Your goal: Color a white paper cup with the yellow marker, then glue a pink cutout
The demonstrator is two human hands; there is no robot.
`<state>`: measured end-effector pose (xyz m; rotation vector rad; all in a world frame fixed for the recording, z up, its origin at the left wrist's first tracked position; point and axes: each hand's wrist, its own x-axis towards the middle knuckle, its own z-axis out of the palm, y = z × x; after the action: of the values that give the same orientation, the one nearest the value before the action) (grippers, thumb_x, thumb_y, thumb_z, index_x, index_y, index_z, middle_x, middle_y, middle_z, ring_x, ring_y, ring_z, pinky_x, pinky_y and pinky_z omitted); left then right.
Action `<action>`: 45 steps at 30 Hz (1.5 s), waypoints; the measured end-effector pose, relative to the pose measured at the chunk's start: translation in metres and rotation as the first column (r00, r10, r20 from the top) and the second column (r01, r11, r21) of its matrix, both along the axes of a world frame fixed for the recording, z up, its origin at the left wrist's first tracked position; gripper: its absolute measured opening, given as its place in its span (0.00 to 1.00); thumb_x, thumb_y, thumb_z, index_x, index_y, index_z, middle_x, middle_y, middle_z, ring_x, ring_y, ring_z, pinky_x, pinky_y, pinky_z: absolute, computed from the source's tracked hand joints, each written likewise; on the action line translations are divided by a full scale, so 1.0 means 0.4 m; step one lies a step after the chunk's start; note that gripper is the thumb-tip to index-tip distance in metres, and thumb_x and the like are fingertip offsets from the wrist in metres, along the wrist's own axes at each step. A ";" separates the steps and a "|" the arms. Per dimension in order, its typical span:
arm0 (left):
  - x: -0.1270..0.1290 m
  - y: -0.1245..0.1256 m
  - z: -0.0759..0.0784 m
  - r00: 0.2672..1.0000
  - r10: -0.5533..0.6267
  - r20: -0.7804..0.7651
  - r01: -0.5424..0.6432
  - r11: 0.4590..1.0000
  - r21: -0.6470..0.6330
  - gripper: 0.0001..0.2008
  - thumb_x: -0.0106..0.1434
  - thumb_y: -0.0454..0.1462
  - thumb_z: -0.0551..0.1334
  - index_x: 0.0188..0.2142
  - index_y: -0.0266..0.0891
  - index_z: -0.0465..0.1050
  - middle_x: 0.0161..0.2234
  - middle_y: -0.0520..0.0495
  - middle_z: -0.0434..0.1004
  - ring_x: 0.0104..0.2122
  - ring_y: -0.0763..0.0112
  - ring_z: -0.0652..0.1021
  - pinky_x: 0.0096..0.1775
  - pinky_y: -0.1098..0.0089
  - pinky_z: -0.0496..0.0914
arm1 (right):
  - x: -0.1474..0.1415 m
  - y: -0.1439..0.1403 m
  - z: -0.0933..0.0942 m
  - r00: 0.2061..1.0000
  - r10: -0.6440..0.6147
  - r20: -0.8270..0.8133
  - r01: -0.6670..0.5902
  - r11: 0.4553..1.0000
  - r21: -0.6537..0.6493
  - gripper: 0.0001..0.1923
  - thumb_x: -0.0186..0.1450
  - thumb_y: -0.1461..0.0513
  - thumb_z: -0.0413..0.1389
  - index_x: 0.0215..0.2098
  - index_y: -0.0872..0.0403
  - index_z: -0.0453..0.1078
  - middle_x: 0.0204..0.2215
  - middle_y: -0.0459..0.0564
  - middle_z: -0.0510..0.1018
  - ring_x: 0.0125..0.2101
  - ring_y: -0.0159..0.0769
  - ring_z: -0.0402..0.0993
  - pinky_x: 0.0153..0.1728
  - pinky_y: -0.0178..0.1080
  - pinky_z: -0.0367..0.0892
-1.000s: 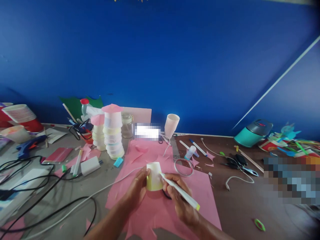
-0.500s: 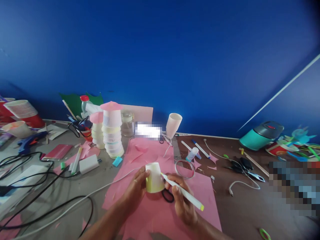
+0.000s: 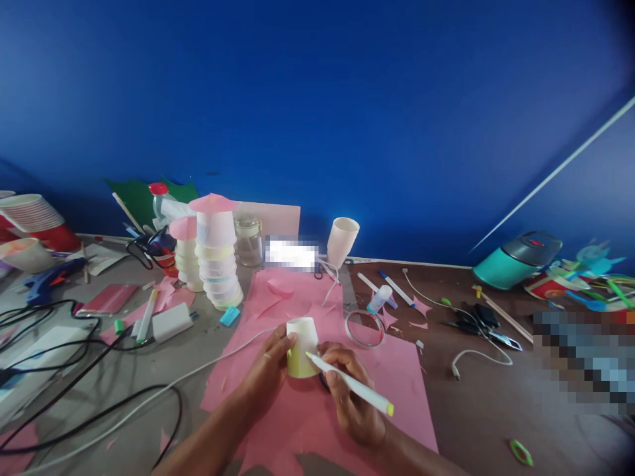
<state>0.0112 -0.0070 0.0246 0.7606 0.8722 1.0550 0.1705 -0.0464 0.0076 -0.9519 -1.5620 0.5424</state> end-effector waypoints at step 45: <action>-0.001 -0.003 0.001 0.998 -0.017 0.059 0.019 0.999 -0.039 0.11 0.57 0.44 0.69 0.37 0.41 0.76 0.31 0.51 0.77 0.28 0.70 0.72 0.31 0.72 0.65 | -0.006 0.009 -0.007 0.999 -0.028 -0.037 0.028 1.000 -0.015 0.05 0.70 0.62 0.52 0.41 0.49 0.70 0.32 0.47 0.77 0.30 0.35 0.76 0.28 0.35 0.70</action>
<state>0.0110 -0.0080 0.0251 0.7001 0.8327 1.0364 0.1679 -0.0428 0.0048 -0.9678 -1.5109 0.5491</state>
